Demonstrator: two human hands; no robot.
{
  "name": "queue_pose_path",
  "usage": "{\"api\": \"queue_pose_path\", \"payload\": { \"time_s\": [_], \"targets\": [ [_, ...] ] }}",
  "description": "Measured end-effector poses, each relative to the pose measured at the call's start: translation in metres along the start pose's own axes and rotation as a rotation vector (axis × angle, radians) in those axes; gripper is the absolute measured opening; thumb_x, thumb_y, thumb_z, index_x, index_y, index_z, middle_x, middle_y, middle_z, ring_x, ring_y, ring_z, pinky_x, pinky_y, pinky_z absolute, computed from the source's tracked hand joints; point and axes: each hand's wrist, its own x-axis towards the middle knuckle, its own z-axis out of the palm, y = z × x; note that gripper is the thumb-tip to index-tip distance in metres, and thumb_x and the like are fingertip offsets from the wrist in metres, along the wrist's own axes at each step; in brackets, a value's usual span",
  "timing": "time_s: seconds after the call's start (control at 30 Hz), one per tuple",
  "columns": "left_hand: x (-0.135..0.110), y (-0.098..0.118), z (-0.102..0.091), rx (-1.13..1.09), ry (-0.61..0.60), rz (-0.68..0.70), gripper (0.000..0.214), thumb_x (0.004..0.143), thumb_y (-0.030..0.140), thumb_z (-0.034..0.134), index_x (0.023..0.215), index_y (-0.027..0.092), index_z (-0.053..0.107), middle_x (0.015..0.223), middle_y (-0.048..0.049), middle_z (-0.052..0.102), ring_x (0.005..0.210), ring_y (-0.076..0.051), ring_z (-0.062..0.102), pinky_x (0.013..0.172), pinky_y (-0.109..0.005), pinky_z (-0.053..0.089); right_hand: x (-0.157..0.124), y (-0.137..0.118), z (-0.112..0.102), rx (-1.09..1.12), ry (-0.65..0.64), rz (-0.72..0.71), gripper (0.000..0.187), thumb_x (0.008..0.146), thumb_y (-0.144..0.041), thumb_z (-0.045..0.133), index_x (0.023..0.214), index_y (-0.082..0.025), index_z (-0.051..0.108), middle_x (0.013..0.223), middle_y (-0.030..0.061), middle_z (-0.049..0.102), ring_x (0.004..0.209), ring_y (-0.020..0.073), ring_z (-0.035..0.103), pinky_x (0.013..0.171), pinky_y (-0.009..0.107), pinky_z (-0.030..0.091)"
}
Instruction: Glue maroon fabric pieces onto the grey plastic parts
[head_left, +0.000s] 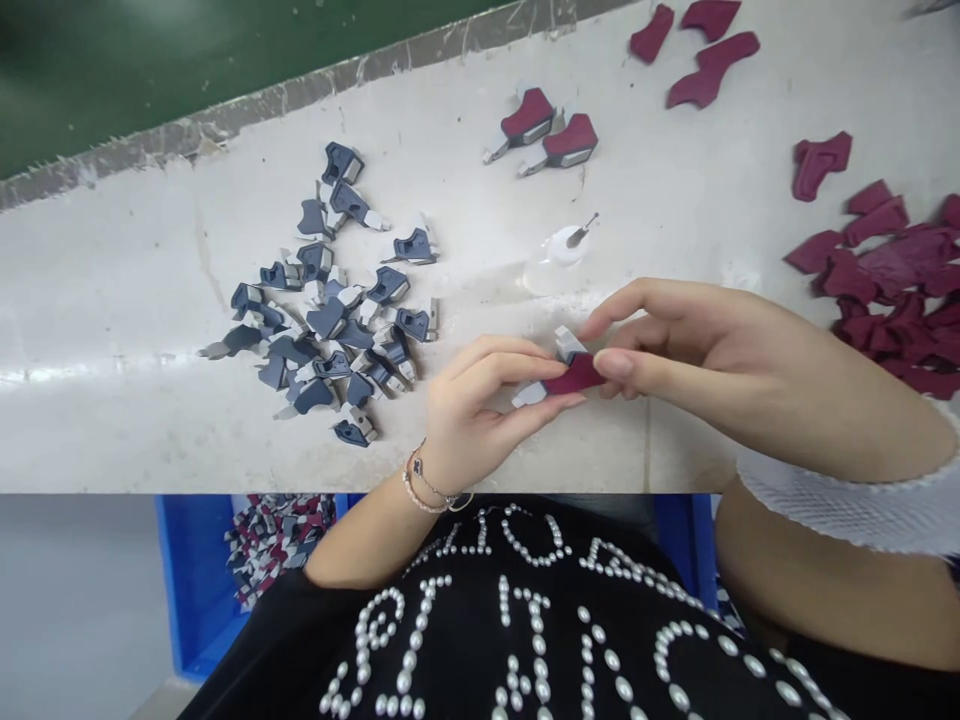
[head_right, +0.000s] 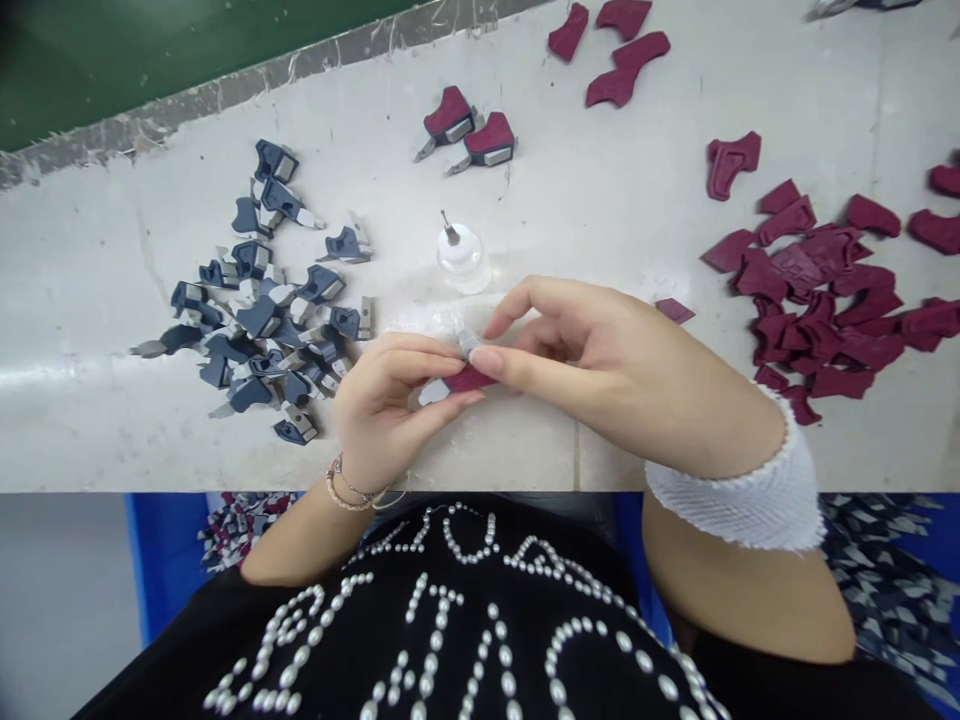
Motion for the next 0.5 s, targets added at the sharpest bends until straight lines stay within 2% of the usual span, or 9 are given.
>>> {"api": "queue_pose_path", "payload": {
  "time_s": [0.1,0.3,0.37,0.5],
  "targets": [
    [-0.0007,0.0003,0.0001,-0.086,-0.019,-0.016,0.028,0.077,0.025,0.085,0.1,0.019,0.07,0.091,-0.0035,0.073,0.085,-0.014,0.071,0.074,-0.027,0.063,0.0014,-0.0006,0.0008,0.05,-0.107,-0.002,0.03,0.096,-0.052,0.058,0.094,-0.024,0.069,0.089,0.0023,0.072,0.081,0.0178,0.067,0.07,0.03,0.053],
    [-0.0026,-0.0002,-0.0001,-0.138,-0.03,-0.016,0.03,0.076,0.022,0.085,0.102,0.02,0.07,0.093,-0.0034,0.074,0.088,-0.015,0.071,0.079,-0.03,0.064,0.0049,0.005,-0.0004,0.116,-0.162,-0.016,0.024,0.095,-0.047,0.06,0.092,-0.024,0.065,0.089,0.0017,0.07,0.081,0.0177,0.065,0.071,0.031,0.052],
    [-0.0026,-0.0002,-0.0002,-0.138,-0.028,-0.014,0.03,0.076,0.02,0.086,0.101,0.018,0.07,0.093,-0.0042,0.074,0.088,-0.015,0.071,0.08,-0.029,0.064,0.0044,0.0047,0.0005,0.101,-0.157,-0.011,0.024,0.095,-0.047,0.06,0.091,-0.024,0.064,0.086,0.0016,0.068,0.078,0.0178,0.063,0.069,0.031,0.051],
    [-0.0015,0.0003,-0.0001,-0.107,-0.028,0.007,0.028,0.076,0.018,0.085,0.1,0.017,0.07,0.092,-0.0047,0.074,0.087,-0.014,0.072,0.08,-0.028,0.063,0.0,-0.0016,0.0078,-0.037,-0.051,0.002,0.025,0.095,-0.047,0.058,0.085,-0.025,0.063,0.079,0.0019,0.066,0.07,0.0183,0.059,0.062,0.033,0.045]
  ]
}}
